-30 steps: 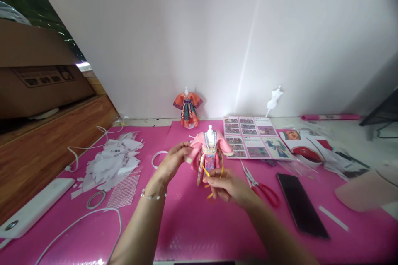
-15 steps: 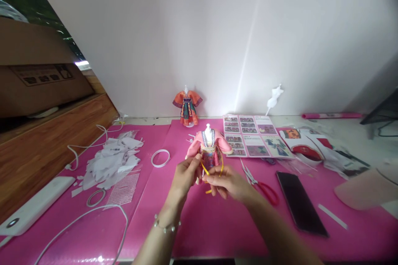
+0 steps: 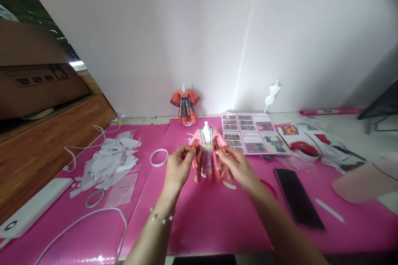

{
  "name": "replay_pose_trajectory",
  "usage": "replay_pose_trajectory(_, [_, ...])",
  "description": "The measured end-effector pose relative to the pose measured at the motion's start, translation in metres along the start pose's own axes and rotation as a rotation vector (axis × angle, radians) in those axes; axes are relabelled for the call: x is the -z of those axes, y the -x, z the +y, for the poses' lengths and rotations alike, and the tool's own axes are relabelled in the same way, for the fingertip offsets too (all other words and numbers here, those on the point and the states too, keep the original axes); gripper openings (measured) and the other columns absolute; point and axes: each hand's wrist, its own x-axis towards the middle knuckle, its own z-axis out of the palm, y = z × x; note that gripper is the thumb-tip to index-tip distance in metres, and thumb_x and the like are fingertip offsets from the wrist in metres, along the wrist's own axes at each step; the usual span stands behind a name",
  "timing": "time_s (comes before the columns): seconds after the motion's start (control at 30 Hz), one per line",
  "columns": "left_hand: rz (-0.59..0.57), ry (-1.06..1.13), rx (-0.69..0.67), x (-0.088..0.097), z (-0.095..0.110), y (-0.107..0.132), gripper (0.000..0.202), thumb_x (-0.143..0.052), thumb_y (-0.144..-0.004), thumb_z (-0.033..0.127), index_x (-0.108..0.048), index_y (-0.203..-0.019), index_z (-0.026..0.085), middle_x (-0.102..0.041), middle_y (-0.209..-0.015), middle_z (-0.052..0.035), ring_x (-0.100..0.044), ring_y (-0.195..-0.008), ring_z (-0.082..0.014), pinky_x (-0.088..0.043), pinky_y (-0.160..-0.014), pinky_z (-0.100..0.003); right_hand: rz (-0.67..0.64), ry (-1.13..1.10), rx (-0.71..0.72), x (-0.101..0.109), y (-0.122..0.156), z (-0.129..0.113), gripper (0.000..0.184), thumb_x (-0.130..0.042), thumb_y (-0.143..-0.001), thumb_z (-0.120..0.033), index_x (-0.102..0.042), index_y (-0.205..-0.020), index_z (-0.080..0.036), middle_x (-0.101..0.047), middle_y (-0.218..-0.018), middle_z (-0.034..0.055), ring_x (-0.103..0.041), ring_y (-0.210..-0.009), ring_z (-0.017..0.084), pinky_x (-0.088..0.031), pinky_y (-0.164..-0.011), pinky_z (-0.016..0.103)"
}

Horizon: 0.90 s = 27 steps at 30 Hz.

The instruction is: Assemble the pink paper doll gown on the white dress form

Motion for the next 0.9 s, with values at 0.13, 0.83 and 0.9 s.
replay_pose_trajectory(0.13, [-0.017, 0.131, 0.062, -0.001, -0.002, -0.003, 0.029, -0.070, -0.075, 0.046, -0.060, -0.071, 0.019, -0.038, -0.046, 0.0093, -0.029, -0.044, -0.0077, -0.025, -0.046, -0.023, 0.042, -0.100, 0.011, -0.003, -0.010, 0.000, 0.040, -0.063, -0.081, -0.056, -0.063, -0.091, -0.017, -0.066, -0.062, -0.0012, -0.037, -0.032, 0.004, -0.026, -0.033, 0.019])
replay_pose_trajectory(0.83, [0.043, 0.252, 0.138, -0.012, -0.010, -0.010, 0.035, -0.071, -0.071, 0.051, -0.065, -0.073, 0.017, -0.032, -0.040, 0.0119, -0.019, -0.038, -0.0049, -0.015, -0.040, -0.022, 0.118, -0.175, 0.156, -0.004, -0.033, 0.009, 0.036, -0.067, -0.079, -0.053, -0.072, -0.084, -0.018, -0.053, -0.045, -0.0053, -0.039, -0.037, 0.008, -0.025, -0.039, 0.023])
replay_pose_trajectory(0.9, [0.024, 0.388, 0.192, -0.012, -0.007, -0.007, 0.035, -0.074, -0.069, 0.050, -0.064, -0.077, 0.017, -0.028, -0.039, 0.0135, -0.015, -0.036, -0.0038, -0.011, -0.038, -0.021, 0.091, -0.313, 0.097, -0.006, -0.033, 0.011, 0.036, -0.072, -0.075, -0.053, -0.071, -0.082, -0.018, -0.053, -0.045, -0.0056, -0.032, -0.033, 0.005, -0.017, -0.035, 0.022])
